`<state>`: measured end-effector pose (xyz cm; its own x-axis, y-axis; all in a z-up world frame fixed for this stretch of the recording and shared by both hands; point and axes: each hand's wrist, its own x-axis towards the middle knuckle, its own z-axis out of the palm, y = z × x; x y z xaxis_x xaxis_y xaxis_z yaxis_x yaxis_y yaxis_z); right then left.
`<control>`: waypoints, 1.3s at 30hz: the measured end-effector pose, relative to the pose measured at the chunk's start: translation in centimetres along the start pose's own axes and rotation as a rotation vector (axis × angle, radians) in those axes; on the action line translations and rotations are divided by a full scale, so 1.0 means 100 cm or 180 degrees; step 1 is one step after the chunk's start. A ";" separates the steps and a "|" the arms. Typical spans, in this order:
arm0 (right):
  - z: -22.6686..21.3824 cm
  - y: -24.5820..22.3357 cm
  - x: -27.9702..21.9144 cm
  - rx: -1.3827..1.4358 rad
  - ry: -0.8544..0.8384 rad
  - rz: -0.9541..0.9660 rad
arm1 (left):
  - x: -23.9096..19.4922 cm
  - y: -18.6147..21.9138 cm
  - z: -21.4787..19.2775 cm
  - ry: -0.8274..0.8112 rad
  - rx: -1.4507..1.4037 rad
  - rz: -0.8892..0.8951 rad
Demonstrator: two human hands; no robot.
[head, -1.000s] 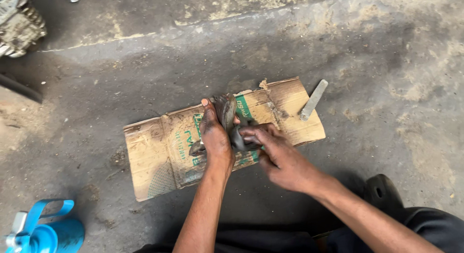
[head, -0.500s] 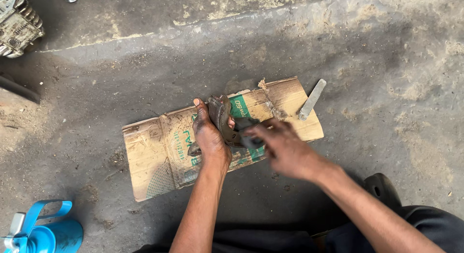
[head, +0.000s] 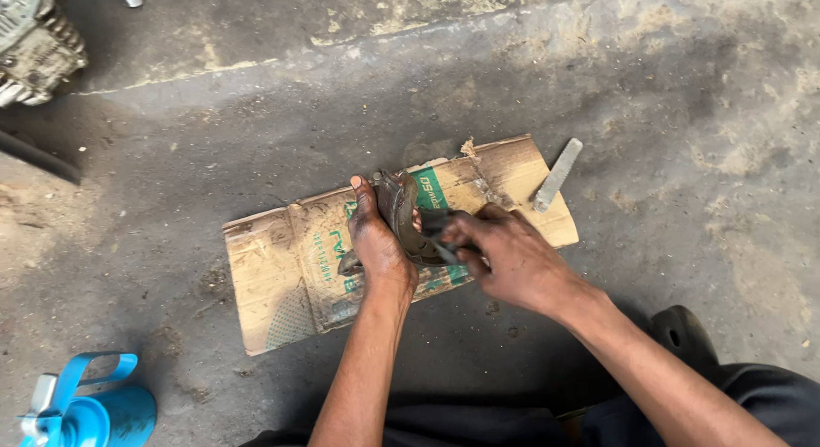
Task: The person uses a metal file to scrape and clean a curved metal part placed on a cardboard box. After filing, the person wipes the metal part with a dark cloth to remove debris.
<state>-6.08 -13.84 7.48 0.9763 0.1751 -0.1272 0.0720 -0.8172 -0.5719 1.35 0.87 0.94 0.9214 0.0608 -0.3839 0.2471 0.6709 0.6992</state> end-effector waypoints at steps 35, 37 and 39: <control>0.006 0.000 0.005 0.1245 0.1130 -0.0643 | -0.017 -0.031 0.005 -0.0029 0.0632 -0.0242; 0.006 -0.005 0.002 0.1172 0.1231 -0.0389 | -0.018 -0.027 0.004 0.0012 0.0616 -0.0341; 0.012 -0.012 0.002 0.1285 0.0633 -0.0081 | -0.017 -0.019 0.001 0.0250 0.0706 -0.0473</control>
<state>-6.23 -12.15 7.17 0.9983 0.0512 0.0265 0.0495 -0.5273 -0.8482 -0.60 -0.61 0.34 0.8461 0.0366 -0.5317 0.4455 0.4990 0.7433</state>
